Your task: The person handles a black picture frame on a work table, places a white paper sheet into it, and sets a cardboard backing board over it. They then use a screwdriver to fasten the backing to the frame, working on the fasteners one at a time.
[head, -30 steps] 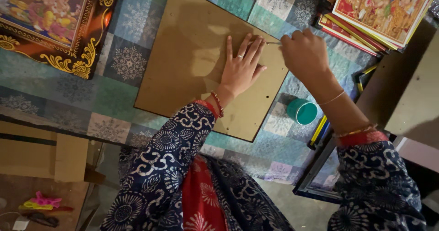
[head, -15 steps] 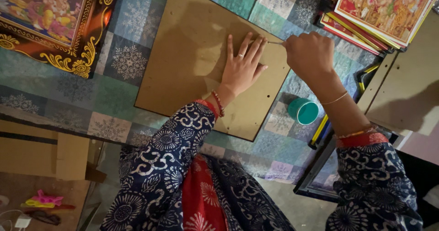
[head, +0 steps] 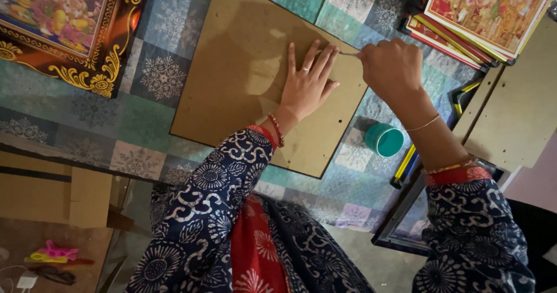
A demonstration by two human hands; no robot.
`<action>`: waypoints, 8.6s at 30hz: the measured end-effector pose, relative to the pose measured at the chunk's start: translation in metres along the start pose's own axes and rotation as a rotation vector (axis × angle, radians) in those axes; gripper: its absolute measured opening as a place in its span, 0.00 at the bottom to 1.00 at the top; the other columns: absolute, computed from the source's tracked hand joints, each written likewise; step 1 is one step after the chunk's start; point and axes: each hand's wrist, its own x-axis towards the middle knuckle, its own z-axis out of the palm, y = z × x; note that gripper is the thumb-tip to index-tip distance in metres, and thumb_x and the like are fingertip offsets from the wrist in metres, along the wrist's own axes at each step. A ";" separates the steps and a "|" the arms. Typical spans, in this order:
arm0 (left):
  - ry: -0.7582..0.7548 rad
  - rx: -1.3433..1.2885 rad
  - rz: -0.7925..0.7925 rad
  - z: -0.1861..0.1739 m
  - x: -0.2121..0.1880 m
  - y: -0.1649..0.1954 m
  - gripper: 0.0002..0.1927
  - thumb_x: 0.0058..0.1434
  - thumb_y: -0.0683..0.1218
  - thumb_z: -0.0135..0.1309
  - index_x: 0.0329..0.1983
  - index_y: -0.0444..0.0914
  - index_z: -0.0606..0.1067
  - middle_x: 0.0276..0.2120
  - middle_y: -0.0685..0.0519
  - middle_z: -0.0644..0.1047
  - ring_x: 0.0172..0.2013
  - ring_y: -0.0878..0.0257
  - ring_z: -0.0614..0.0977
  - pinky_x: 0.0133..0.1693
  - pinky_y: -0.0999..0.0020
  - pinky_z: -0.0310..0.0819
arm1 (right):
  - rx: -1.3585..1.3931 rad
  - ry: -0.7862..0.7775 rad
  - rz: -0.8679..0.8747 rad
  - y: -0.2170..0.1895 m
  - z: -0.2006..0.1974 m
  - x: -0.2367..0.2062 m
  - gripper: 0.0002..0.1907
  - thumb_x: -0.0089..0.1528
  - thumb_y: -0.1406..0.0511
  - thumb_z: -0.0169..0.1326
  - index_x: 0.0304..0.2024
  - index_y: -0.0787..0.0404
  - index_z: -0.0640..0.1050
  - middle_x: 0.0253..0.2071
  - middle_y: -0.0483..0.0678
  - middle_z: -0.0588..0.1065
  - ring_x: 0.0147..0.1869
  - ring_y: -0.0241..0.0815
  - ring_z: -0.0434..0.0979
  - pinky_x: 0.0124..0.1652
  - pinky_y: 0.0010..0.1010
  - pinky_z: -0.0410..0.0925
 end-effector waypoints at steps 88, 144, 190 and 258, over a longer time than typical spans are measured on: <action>0.008 -0.014 0.018 -0.008 0.002 0.000 0.40 0.68 0.63 0.50 0.77 0.41 0.57 0.73 0.52 0.58 0.74 0.51 0.55 0.70 0.24 0.37 | -0.043 0.168 -0.218 0.000 -0.013 0.005 0.06 0.57 0.68 0.57 0.38 0.57 0.79 0.37 0.46 0.74 0.49 0.48 0.73 0.45 0.38 0.68; 0.060 -0.096 0.026 -0.007 0.012 -0.009 0.28 0.67 0.57 0.55 0.70 0.51 0.67 0.67 0.53 0.65 0.71 0.52 0.59 0.69 0.23 0.37 | 0.040 0.155 -0.048 0.007 -0.005 -0.004 0.09 0.64 0.57 0.63 0.31 0.52 0.85 0.32 0.43 0.78 0.43 0.45 0.77 0.38 0.39 0.68; 0.063 -0.107 0.028 -0.010 0.012 -0.011 0.25 0.68 0.58 0.55 0.67 0.49 0.71 0.69 0.53 0.64 0.72 0.52 0.60 0.70 0.27 0.39 | -0.172 0.166 -0.211 0.050 0.030 0.049 0.10 0.63 0.51 0.59 0.29 0.39 0.85 0.29 0.38 0.74 0.50 0.43 0.69 0.61 0.49 0.58; 0.092 -0.136 0.042 -0.020 0.015 -0.013 0.23 0.66 0.52 0.57 0.64 0.49 0.72 0.66 0.52 0.66 0.70 0.51 0.62 0.70 0.29 0.39 | 0.134 0.212 -0.158 0.010 -0.014 0.011 0.03 0.60 0.67 0.61 0.38 0.56 0.83 0.41 0.45 0.74 0.49 0.47 0.75 0.47 0.39 0.70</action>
